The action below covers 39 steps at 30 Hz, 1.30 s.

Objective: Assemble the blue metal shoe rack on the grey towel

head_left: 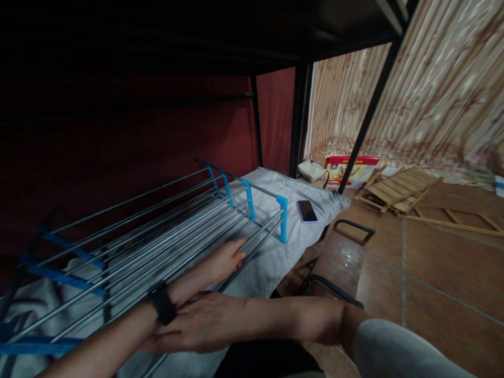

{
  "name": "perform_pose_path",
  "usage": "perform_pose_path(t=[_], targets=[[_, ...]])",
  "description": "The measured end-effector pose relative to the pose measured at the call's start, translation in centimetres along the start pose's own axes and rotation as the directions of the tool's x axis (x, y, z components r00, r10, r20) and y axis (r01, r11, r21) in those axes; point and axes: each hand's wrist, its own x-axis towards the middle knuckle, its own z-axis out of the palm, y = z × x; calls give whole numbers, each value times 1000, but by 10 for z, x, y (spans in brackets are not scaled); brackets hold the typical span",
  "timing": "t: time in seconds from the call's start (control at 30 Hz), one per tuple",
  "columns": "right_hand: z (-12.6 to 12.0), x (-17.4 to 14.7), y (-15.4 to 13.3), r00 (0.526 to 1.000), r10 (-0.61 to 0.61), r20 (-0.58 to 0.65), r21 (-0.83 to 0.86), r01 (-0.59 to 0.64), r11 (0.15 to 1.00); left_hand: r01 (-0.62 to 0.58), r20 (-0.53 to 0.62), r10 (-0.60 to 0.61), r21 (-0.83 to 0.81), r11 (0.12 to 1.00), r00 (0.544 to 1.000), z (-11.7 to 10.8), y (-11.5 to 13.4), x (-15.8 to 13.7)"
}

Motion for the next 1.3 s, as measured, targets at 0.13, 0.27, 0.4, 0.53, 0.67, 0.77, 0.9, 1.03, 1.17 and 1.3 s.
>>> perform_pose_path(t=[0.13,0.27,0.4,0.53,0.67,0.77,0.9,1.03,1.17,1.3], targets=[[-33,-84,6,974,46,-223,86,-28,996,-23,-58,19,-64,998,998,-5,1,-9],[-57,-165,56,447,665,-599,348,-603,718,-24,-41,21,-72,997,999,-9,7,-11],[-51,-212,125,-59,829,-557,629,-681,375,8,-41,-11,-63,998,999,-5,7,-10],[-26,-216,158,30,936,-351,796,-516,316,1,-67,-7,-84,996,998,-3,8,-13],[-15,-205,162,-20,915,-402,799,-496,340,13,-110,-19,-64,998,994,-6,12,-16],[-19,-200,161,-40,911,-410,795,-505,336,16,-87,-22,-69,997,996,-7,14,-16],[-28,-198,155,-8,919,-393,800,-495,338,26,-64,-31,-82,996,997,-6,10,-17],[-32,-196,148,21,918,-395,786,-509,350,13,-85,-23,-124,992,996,-5,4,-20],[-31,-194,144,35,920,-390,775,-527,349,-7,-77,-4,-143,990,997,-4,0,-24],[-29,-194,141,42,914,-403,750,-558,356,-27,-76,19,-119,993,997,-4,0,-26]])
